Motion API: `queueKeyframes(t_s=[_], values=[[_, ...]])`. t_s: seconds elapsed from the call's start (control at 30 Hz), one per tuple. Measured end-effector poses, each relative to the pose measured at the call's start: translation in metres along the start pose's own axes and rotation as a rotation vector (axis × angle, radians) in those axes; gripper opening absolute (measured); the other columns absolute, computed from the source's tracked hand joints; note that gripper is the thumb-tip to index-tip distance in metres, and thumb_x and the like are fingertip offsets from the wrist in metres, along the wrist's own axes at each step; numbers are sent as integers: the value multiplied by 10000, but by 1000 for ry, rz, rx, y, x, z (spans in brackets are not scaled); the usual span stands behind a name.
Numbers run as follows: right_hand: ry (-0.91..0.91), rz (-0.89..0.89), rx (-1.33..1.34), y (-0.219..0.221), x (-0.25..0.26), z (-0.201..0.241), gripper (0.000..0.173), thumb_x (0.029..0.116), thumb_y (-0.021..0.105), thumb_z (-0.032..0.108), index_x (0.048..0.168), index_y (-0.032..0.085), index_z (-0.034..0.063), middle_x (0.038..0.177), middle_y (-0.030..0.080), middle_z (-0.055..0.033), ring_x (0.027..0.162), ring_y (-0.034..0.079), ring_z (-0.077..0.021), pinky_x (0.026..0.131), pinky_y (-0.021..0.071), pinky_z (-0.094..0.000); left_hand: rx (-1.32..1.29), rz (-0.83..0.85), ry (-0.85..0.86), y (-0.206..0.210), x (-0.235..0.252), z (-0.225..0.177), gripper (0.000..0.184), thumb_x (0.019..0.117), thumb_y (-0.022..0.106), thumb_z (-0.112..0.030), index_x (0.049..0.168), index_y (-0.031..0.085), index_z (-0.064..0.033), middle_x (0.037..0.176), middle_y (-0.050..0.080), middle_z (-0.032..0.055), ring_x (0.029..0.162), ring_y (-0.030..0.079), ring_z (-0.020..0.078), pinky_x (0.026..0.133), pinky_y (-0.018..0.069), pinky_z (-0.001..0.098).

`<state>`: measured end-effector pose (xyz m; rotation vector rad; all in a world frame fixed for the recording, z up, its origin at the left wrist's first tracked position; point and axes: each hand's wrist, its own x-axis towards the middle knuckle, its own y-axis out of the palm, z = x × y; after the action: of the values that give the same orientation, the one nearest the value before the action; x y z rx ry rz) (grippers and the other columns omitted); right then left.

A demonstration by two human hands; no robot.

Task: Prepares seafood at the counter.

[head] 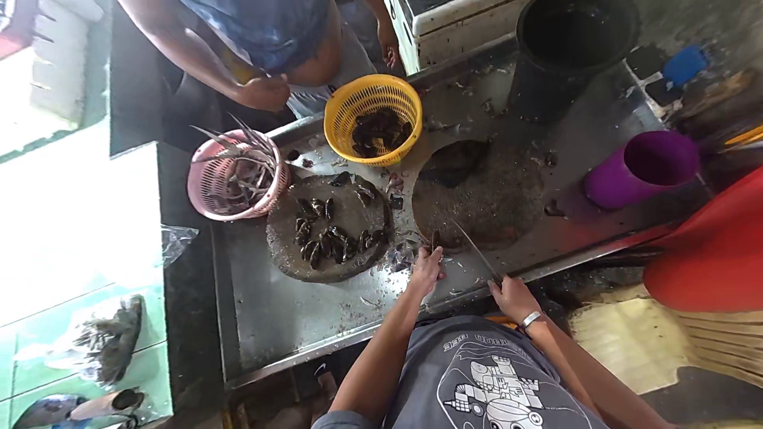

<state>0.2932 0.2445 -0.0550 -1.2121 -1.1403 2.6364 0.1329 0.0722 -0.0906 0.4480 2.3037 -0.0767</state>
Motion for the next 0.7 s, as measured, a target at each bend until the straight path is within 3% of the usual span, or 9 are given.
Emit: queueKeyframes(t_s=[0.13, 0.23, 0.33, 0.43, 0.53, 0.63, 0.7], values=[[-110, 3, -11, -3, -9, 23, 450, 1093, 401, 438, 1256, 625, 83, 988, 716, -178, 996, 709, -353, 884, 550, -555, 579, -66, 160, -9, -7, -10, 493, 1138, 298, -406, 1174, 671, -86, 860, 618, 78, 694, 589, 197, 674, 531, 402], [-129, 93, -101, -2, 2, 35, 434, 1097, 373, 405, 1303, 596, 95, 1049, 717, -188, 1056, 703, -366, 901, 546, -567, 722, 31, 140, -16, -5, -14, 482, 1139, 301, -383, 1172, 684, -91, 845, 614, 64, 687, 590, 176, 679, 538, 381], [-72, 101, -125, -6, 11, 39, 449, 1105, 358, 406, 1369, 567, 109, 1124, 715, -193, 1113, 694, -374, 927, 547, -574, 587, 104, 81, -19, 1, -7, 443, 1135, 341, -395, 1204, 639, -75, 801, 562, 49, 633, 558, 156, 610, 526, 337], [-103, 42, -159, -9, 4, 40, 465, 1105, 343, 437, 1329, 584, 109, 1099, 722, -180, 1091, 704, -365, 914, 556, -565, 405, 176, 29, -21, 1, -9, 352, 1134, 369, -367, 1274, 528, -86, 771, 494, 20, 615, 513, 141, 585, 499, 319], [-105, 75, -183, -2, 14, 34, 445, 1102, 352, 412, 1356, 563, 115, 1109, 715, -193, 1092, 697, -384, 904, 546, -585, 120, 209, -63, -21, 1, -12, 303, 1134, 362, -349, 1134, 556, -116, 603, 376, -51, 475, 378, 82, 462, 367, 240], [-50, 62, -154, -4, 20, 34, 463, 1104, 364, 409, 1392, 566, 107, 1143, 713, -200, 1118, 692, -383, 932, 546, -577, 6, 221, -122, -23, 0, -10, 348, 1132, 341, -382, 1052, 557, -121, 568, 332, -67, 441, 348, 72, 439, 356, 224], [-88, 23, -145, -6, 13, 38, 468, 1103, 356, 432, 1355, 581, 109, 1101, 721, -183, 1094, 700, -364, 921, 551, -560, -66, 225, -129, -22, -2, -11, 405, 1129, 309, -405, 972, 563, -131, 545, 320, -70, 424, 333, 78, 425, 336, 232]])
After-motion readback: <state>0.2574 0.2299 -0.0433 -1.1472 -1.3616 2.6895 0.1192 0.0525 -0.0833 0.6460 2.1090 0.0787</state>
